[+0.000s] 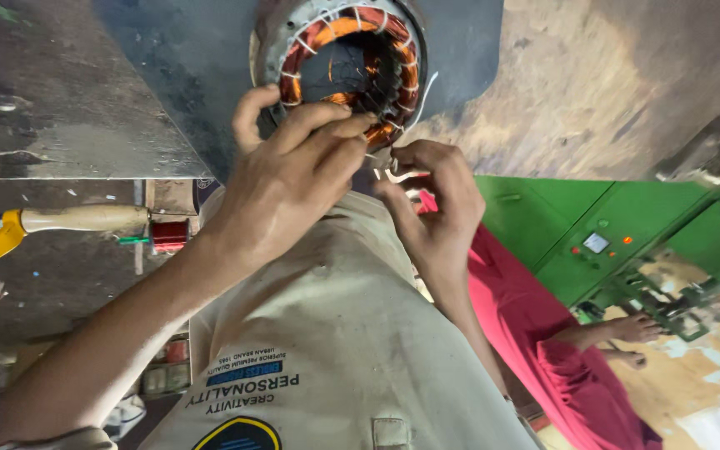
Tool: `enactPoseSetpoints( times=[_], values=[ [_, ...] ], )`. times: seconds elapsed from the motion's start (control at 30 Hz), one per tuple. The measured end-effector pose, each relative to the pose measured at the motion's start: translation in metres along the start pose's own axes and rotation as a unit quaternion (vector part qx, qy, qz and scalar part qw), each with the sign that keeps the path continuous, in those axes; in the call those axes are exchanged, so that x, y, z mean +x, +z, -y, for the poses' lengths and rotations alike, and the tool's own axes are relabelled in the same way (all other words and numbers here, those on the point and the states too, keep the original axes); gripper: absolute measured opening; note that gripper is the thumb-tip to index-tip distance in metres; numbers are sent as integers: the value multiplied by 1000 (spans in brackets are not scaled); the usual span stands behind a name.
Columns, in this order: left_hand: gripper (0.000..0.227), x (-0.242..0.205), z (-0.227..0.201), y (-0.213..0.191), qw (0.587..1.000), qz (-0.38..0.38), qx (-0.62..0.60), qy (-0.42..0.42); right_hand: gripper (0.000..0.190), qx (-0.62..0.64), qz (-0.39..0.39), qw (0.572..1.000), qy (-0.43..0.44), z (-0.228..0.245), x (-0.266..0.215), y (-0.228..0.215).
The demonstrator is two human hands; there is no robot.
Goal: The person is working on a motor stator, tying copper windings with white string. They manipulate the windings and tie knots to secure them. The person briefly picks up and places down a motor housing.
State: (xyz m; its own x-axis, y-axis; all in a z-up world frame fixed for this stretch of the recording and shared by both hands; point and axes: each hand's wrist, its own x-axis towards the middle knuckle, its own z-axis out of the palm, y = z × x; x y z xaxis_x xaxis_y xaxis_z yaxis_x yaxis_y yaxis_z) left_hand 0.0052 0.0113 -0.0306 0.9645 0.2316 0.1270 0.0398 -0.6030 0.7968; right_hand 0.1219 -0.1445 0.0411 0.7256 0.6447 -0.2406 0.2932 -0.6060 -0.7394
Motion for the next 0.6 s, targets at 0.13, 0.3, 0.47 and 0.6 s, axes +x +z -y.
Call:
enactPoseSetpoints(
  times=[0.13, 0.3, 0.47, 0.6],
  values=[
    [25, 0, 3, 0, 1000, 9, 2, 13, 13, 184, -75, 972, 124, -14, -7, 17],
    [20, 1, 7, 2, 1000, 1, 5, 31, 23, 226, -101, 956, 159, -10, -14, 24],
    [17, 1, 8, 2, 999, 2, 12, 36, 26, 242, -109, 948, 176, -2, -15, 30],
    [17, 2, 8, 2, 999, 10, 13, 30, 18, 319, -83, 912, 245, -11, -9, 25]
  ],
)
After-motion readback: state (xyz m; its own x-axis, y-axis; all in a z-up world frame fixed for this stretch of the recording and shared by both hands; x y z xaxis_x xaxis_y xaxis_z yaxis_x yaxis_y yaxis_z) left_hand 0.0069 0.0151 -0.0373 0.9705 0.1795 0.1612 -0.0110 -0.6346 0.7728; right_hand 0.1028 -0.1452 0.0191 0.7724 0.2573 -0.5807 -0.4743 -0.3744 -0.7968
